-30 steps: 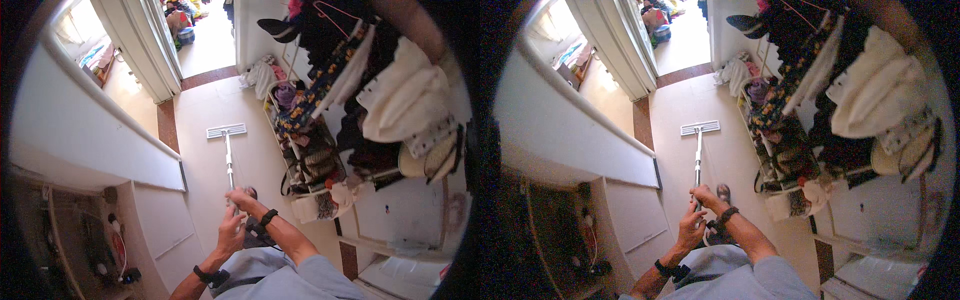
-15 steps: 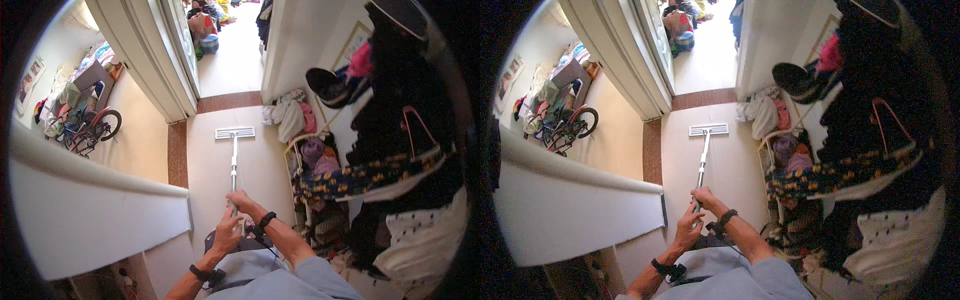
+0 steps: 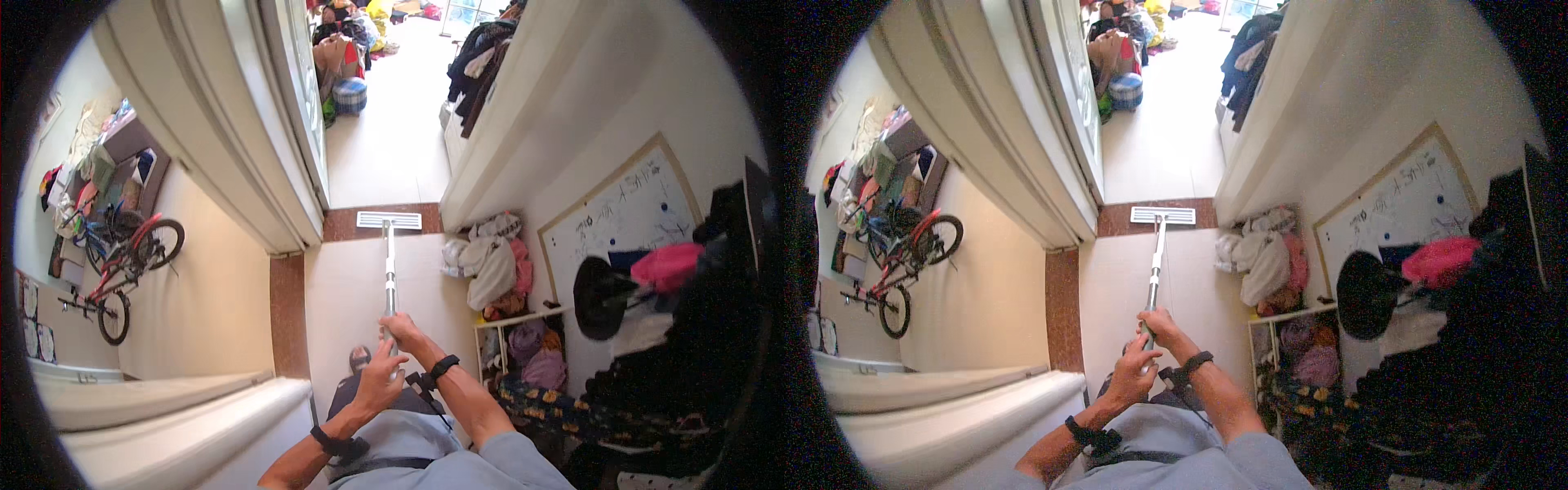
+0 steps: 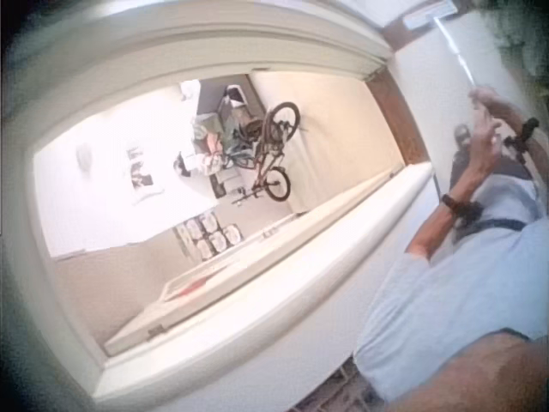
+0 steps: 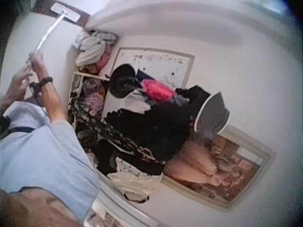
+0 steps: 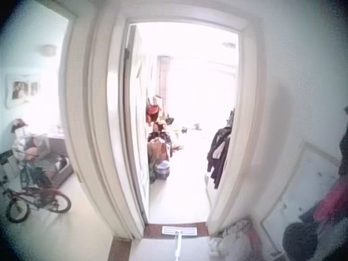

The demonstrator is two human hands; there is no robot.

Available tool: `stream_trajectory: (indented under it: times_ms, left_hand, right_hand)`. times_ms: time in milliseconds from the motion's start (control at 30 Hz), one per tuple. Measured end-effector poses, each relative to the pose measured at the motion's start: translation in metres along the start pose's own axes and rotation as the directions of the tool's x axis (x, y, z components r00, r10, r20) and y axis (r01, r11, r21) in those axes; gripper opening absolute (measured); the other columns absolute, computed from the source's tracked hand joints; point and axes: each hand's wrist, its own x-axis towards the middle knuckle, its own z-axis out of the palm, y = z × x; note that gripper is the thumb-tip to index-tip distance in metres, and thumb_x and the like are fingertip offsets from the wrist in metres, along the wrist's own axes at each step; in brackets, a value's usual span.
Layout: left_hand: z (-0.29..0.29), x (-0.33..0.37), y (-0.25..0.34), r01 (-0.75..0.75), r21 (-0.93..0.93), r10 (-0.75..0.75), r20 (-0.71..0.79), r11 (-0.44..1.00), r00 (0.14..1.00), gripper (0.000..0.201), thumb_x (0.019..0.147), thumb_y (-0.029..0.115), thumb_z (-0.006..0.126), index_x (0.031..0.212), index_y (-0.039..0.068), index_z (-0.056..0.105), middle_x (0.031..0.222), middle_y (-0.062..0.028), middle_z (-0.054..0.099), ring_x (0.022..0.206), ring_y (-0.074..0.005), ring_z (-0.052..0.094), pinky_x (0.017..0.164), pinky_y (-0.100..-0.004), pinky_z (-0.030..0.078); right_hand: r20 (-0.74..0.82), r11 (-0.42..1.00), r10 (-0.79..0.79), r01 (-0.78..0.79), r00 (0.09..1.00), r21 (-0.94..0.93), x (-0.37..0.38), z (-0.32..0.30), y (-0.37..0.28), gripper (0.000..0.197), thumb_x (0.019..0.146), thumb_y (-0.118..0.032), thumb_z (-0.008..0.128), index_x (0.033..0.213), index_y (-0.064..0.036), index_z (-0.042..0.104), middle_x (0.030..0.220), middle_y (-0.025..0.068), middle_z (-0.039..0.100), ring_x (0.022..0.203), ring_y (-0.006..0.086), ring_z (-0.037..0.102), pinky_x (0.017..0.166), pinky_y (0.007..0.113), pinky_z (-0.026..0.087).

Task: The person handles a large water bottle and a tea kettle in a kitchen, then uses a flat mop to wipe the floor across multiple rooms including a hallway and a bedroom.

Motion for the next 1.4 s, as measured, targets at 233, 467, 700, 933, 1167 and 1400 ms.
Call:
stream_trajectory:
  times_ms: [233, 467, 700, 933, 1167, 1400]
  left_hand:
    - [-0.055, 0.154, -0.01, -0.02, -0.057, 0.022, 0.034, 0.998, 0.999, 0.026, 0.078, -0.001, 0.062, 0.104, 0.0, 0.067, 0.139, -0.0312, 0.043, 0.132, -0.0404, 0.042, 0.105, -0.0404, 0.041]
    - [-0.074, 0.308, -0.045, 0.023, -0.054, -0.021, 0.037, 0.998, 0.999, 0.025, 0.078, -0.001, 0.062, 0.103, 0.001, 0.067, 0.14, -0.0312, 0.041, 0.134, -0.0399, 0.04, 0.106, -0.0395, 0.039]
    - [-0.092, 0.469, -0.05, 0.028, -0.016, -0.027, 0.045, 0.999, 0.999, 0.024, 0.078, 0.0, 0.063, 0.102, 0.001, 0.068, 0.14, -0.0312, 0.042, 0.134, -0.0411, 0.038, 0.107, -0.0394, 0.038]
    - [-0.114, 0.628, -0.075, 0.037, -0.003, -0.037, 0.051, 0.999, 0.998, 0.024, 0.078, 0.002, 0.064, 0.102, 0.001, 0.068, 0.14, -0.0324, 0.041, 0.135, -0.0414, 0.036, 0.109, -0.0391, 0.035]
    - [-0.153, 0.792, -0.104, -0.01, 0.022, 0.009, 0.071, 1.0, 0.997, 0.023, 0.079, 0.003, 0.064, 0.101, 0.004, 0.068, 0.138, -0.0328, 0.042, 0.133, -0.0451, 0.037, 0.109, -0.0422, 0.035]
    - [-0.205, 0.944, -0.113, -0.039, 0.006, 0.038, 0.117, 0.999, 0.992, 0.022, 0.077, 0.001, 0.062, 0.098, 0.001, 0.067, 0.137, -0.0311, 0.044, 0.131, -0.0464, 0.038, 0.107, -0.0427, 0.037]
  right_hand:
    - [-0.02, 0.999, 0.011, -0.01, 1.0, 0.051, 0.094, 0.018, -0.118, 0.014, 0.083, -0.008, 0.061, 0.09, -0.0012, 0.051, 0.073, 0.0094, 0.054, 0.058, 0.0212, 0.057, 0.05, 0.036, 0.049]
    - [-0.048, 0.994, 0.002, 0.003, 0.999, 0.105, 0.2, 0.019, -0.232, 0.015, 0.084, -0.007, 0.061, 0.092, -0.0009, 0.049, 0.072, 0.0104, 0.054, 0.059, 0.0231, 0.058, 0.05, 0.037, 0.049]
    - [0.061, 0.995, -0.002, -0.004, 0.998, 0.099, 0.293, 0.005, -0.375, 0.01, 0.085, -0.006, 0.059, 0.086, -0.0015, 0.051, 0.072, 0.0085, 0.053, 0.058, 0.0219, 0.057, 0.05, 0.037, 0.048]
    - [0.16, 0.971, 0.083, -0.116, 0.984, 0.207, 0.377, 0.005, -0.513, 0.01, 0.085, -0.007, 0.059, 0.085, -0.0026, 0.051, 0.073, 0.0084, 0.052, 0.059, 0.0209, 0.056, 0.05, 0.036, 0.049]
    - [-0.001, 0.981, 0.013, -0.013, 1.0, 0.192, 0.479, 0.025, -0.641, 0.009, 0.088, -0.007, 0.054, 0.086, -0.001, 0.047, 0.068, 0.0079, 0.053, 0.056, 0.0192, 0.055, 0.049, 0.034, 0.049]
    - [-0.029, 0.978, 0.004, 0.002, 1.0, 0.21, 0.586, 0.034, -0.749, 0.011, 0.087, -0.006, 0.057, 0.088, -0.0001, 0.048, 0.071, 0.0086, 0.053, 0.055, 0.0195, 0.057, 0.048, 0.034, 0.049]
